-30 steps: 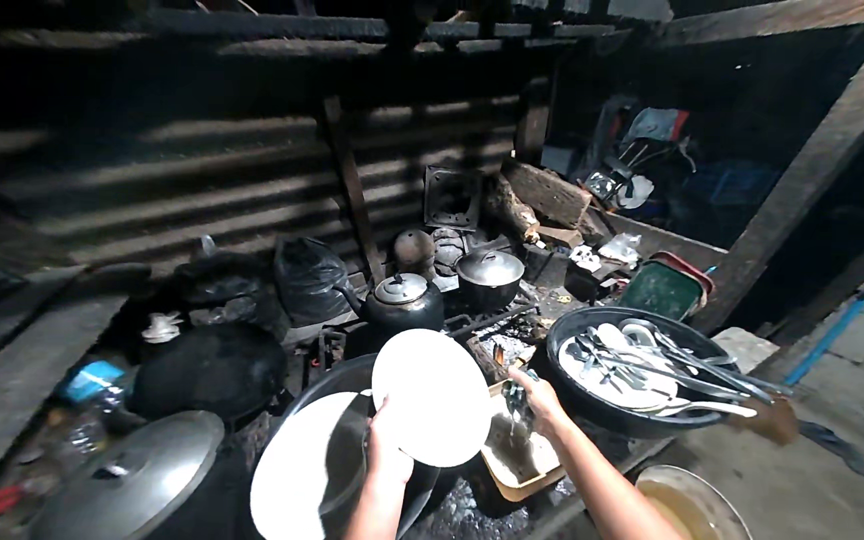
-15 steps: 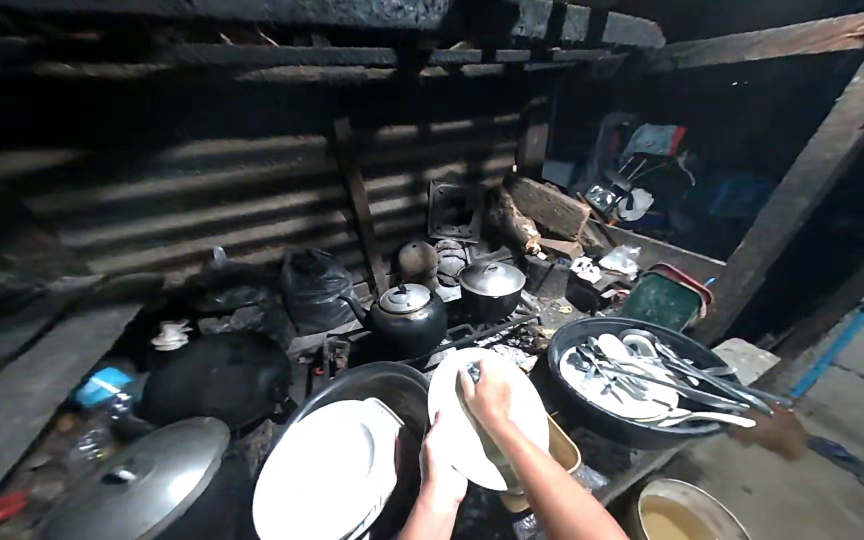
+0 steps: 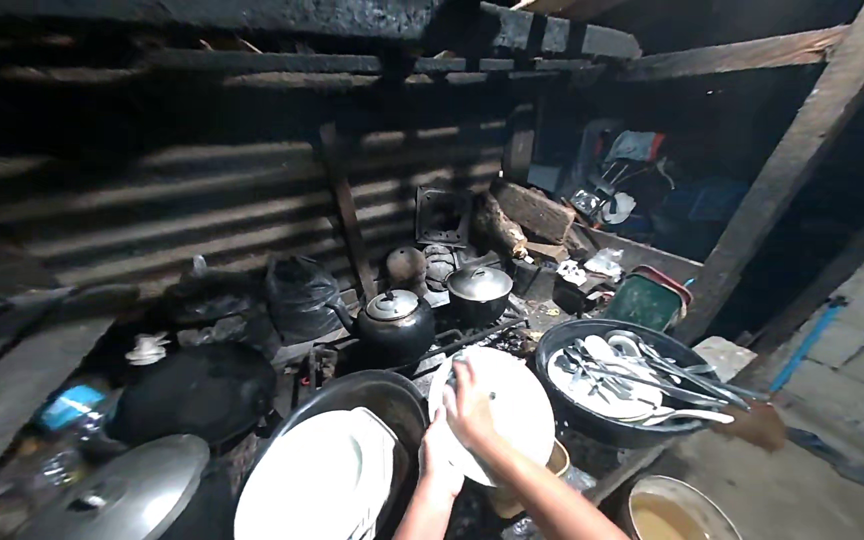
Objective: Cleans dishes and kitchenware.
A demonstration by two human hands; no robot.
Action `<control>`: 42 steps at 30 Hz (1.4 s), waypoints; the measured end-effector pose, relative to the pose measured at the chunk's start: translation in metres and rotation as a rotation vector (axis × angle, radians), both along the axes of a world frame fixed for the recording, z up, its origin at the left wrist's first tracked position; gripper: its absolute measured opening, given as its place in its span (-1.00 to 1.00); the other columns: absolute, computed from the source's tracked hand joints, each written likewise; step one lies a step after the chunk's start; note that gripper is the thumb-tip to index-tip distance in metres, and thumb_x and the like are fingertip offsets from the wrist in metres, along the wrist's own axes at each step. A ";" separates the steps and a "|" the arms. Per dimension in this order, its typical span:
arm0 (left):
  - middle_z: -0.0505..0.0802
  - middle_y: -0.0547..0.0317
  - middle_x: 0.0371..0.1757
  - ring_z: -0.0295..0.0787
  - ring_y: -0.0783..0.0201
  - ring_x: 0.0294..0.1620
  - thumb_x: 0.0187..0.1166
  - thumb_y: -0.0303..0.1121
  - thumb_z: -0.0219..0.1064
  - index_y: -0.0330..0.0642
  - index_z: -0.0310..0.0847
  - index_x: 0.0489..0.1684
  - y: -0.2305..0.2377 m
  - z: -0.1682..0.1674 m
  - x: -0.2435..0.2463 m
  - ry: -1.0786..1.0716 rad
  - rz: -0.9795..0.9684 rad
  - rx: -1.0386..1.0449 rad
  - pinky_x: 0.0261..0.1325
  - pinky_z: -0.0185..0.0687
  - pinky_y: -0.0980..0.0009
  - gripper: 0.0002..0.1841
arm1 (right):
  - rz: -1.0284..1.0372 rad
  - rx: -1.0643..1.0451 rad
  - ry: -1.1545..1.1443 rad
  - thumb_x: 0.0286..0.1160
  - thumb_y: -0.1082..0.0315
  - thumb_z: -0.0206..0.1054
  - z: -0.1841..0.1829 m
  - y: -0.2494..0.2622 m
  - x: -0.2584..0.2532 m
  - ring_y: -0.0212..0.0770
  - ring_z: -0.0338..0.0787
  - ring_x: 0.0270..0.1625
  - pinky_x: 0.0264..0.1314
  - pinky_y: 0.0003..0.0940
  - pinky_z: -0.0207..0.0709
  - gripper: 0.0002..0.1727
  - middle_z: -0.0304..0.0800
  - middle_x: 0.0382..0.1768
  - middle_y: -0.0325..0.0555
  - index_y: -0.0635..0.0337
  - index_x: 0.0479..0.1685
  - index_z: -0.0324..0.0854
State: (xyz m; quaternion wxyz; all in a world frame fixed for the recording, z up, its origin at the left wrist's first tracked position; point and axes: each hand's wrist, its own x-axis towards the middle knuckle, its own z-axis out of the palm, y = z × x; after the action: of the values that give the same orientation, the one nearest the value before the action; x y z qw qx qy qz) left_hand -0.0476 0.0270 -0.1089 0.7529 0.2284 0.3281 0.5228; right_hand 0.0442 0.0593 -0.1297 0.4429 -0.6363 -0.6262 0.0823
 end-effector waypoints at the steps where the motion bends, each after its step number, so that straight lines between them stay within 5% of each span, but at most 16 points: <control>1: 0.79 0.07 0.03 0.77 0.28 0.05 0.92 -0.15 -0.22 -0.20 0.49 0.31 0.006 -0.002 0.000 -0.004 0.018 0.024 0.14 0.71 0.26 -0.58 | 0.141 -0.006 0.027 0.67 0.28 0.16 -0.004 -0.014 -0.009 0.32 0.30 0.78 0.81 0.02 0.22 -0.40 0.21 0.73 0.49 0.49 0.62 0.39; 5: 0.77 -0.02 0.21 0.75 0.20 0.18 0.92 -0.07 -0.27 -0.21 0.37 0.53 0.030 -0.003 -0.030 0.015 0.108 0.078 0.23 0.70 0.15 -0.49 | 0.502 0.008 -0.256 0.68 0.20 0.21 -0.021 -0.040 0.028 0.25 0.38 0.76 0.82 0.21 0.12 -0.49 0.45 0.67 0.28 0.36 0.47 0.62; 9: 0.81 -0.03 0.12 0.82 0.18 0.09 0.92 -0.13 -0.23 -0.21 0.41 0.47 0.017 0.004 -0.024 0.000 0.092 0.047 0.13 0.77 0.15 -0.54 | 0.081 0.132 -0.442 0.48 0.11 0.33 -0.016 -0.005 0.077 0.41 0.27 0.78 0.79 0.39 0.03 -0.43 0.35 0.70 0.36 0.32 0.38 0.66; 12: 0.81 -0.06 0.16 0.81 0.16 0.14 0.92 -0.17 -0.16 -0.25 0.45 0.47 -0.001 0.003 0.001 0.028 -0.003 0.017 0.18 0.76 0.16 -0.56 | -0.118 0.156 -0.204 0.53 0.15 0.25 -0.012 0.011 0.046 0.45 0.20 0.80 0.84 0.25 0.04 -0.29 0.18 0.74 0.52 0.45 0.61 0.44; 16: 0.79 0.02 0.10 0.75 0.28 0.08 0.92 -0.14 -0.17 -0.27 0.47 0.41 0.007 -0.003 0.002 0.102 0.019 0.071 0.15 0.69 0.26 -0.55 | 0.331 0.044 -0.003 0.69 0.26 0.11 -0.016 -0.045 0.006 0.26 0.38 0.75 0.82 0.08 0.18 -0.40 0.36 0.69 0.39 0.43 0.65 0.39; 18: 0.79 0.01 0.09 0.77 0.26 0.06 0.92 -0.14 -0.19 -0.27 0.43 0.43 0.019 -0.003 -0.019 0.080 0.066 0.118 0.13 0.74 0.22 -0.55 | 0.509 0.076 -0.177 0.57 0.28 0.23 -0.028 -0.062 0.036 0.23 0.50 0.68 0.79 0.19 0.21 -0.49 0.60 0.55 0.27 0.36 0.45 0.64; 21: 0.84 0.03 0.08 0.84 0.24 0.07 0.93 -0.13 -0.26 -0.20 0.42 0.45 0.028 0.000 -0.043 -0.001 0.085 0.138 0.12 0.80 0.18 -0.54 | 0.363 0.274 -0.341 0.33 0.18 0.36 -0.017 -0.052 0.104 0.34 0.56 0.61 0.70 0.47 0.16 -0.62 0.81 0.35 0.13 0.22 0.00 0.86; 22: 0.84 0.02 0.04 0.85 0.23 0.03 0.93 -0.13 -0.27 -0.20 0.42 0.43 0.027 0.002 -0.044 0.007 0.080 0.103 0.08 0.81 0.18 -0.54 | 0.314 0.302 -0.227 0.32 0.19 0.32 0.001 -0.047 0.118 0.35 0.52 0.64 0.75 0.41 0.12 -0.59 0.81 0.33 0.19 0.32 -0.04 0.84; 24: 0.82 -0.05 -0.03 0.84 0.17 -0.09 0.91 -0.17 -0.20 -0.24 0.46 0.36 0.021 0.006 -0.034 0.086 0.034 -0.055 -0.05 0.80 0.18 -0.58 | 0.254 0.358 0.154 0.34 0.15 0.34 0.045 -0.039 0.121 -0.04 0.65 0.54 0.71 -0.11 0.37 -0.49 0.82 0.25 0.17 0.49 0.05 0.74; 26: 0.77 -0.08 -0.06 0.77 0.19 -0.16 0.88 -0.24 -0.15 -0.29 0.45 0.33 0.012 0.002 -0.018 0.165 -0.124 -0.179 -0.13 0.75 0.30 -0.62 | 0.213 0.449 0.397 0.24 0.15 0.51 0.082 -0.031 0.102 -0.49 0.74 0.13 0.27 -0.47 0.64 -0.47 0.79 0.04 -0.16 0.36 0.11 0.61; 28: 0.77 -0.06 0.02 0.78 0.24 -0.04 0.85 -0.42 -0.20 -0.38 0.38 0.33 0.005 -0.027 -0.013 0.052 -0.351 -0.058 0.02 0.76 0.38 -0.67 | 0.132 0.561 0.360 0.16 0.21 0.59 0.102 -0.021 0.080 -0.58 0.73 -0.19 -0.05 -0.55 0.69 -0.51 0.77 -0.21 -0.23 0.34 0.01 0.62; 30: 0.83 0.00 0.02 0.81 0.26 0.02 0.76 -0.58 -0.07 -0.41 0.44 0.31 0.010 -0.051 -0.020 0.024 -0.520 0.179 0.11 0.79 0.34 -0.71 | 0.051 0.553 0.129 0.18 0.16 0.60 0.110 -0.011 0.068 -0.32 0.79 -0.35 -0.21 -0.30 0.72 -0.56 0.82 -0.38 -0.07 0.38 -0.15 0.71; 33: 0.89 0.14 0.06 0.85 0.25 0.12 0.86 0.04 -0.33 -0.11 0.50 0.36 0.014 0.002 -0.031 0.048 -0.685 0.251 0.24 0.77 0.22 -0.43 | 0.047 0.315 -0.213 0.43 -0.06 0.44 0.104 -0.003 0.060 0.13 0.89 -0.25 -0.15 0.21 0.68 -0.48 0.86 -0.38 0.14 0.36 -0.24 0.78; 37: 0.79 0.05 0.12 0.72 0.37 0.15 0.77 -0.46 0.11 -0.43 0.48 0.36 0.017 0.013 -0.031 0.488 -0.484 0.362 0.30 0.64 0.36 -0.68 | 0.195 0.393 -0.497 0.50 -0.06 0.38 0.068 -0.011 0.022 0.15 0.89 -0.24 -0.13 0.15 0.70 -0.53 0.84 -0.41 0.12 0.24 -0.39 0.77; 39: 0.71 0.14 0.12 0.62 0.47 0.17 0.67 -0.54 0.12 -0.40 0.40 0.38 0.024 -0.017 -0.034 0.402 -0.415 0.454 0.32 0.57 0.45 -0.66 | 0.273 0.628 -0.597 0.45 -0.05 0.39 0.050 -0.012 0.009 0.05 0.79 -0.36 -0.25 -0.01 0.63 -0.61 0.74 -0.50 -0.01 0.10 -0.45 0.72; 42: 0.84 0.10 0.05 0.78 0.36 0.10 0.61 -0.58 0.27 -0.37 0.52 0.29 0.016 -0.004 -0.032 0.317 -0.364 0.362 0.26 0.71 0.34 -0.70 | 0.202 0.623 -0.432 0.15 0.19 0.52 0.054 -0.008 0.033 0.18 0.86 -0.14 0.07 0.16 0.66 -0.70 0.85 -0.29 0.15 0.24 -0.25 0.81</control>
State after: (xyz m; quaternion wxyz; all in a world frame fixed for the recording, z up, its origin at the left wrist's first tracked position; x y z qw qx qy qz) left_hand -0.0800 0.0427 -0.1126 0.7208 0.4926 0.2965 0.3871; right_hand 0.0776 0.0517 -0.0757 0.4624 -0.4094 -0.7595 -0.2044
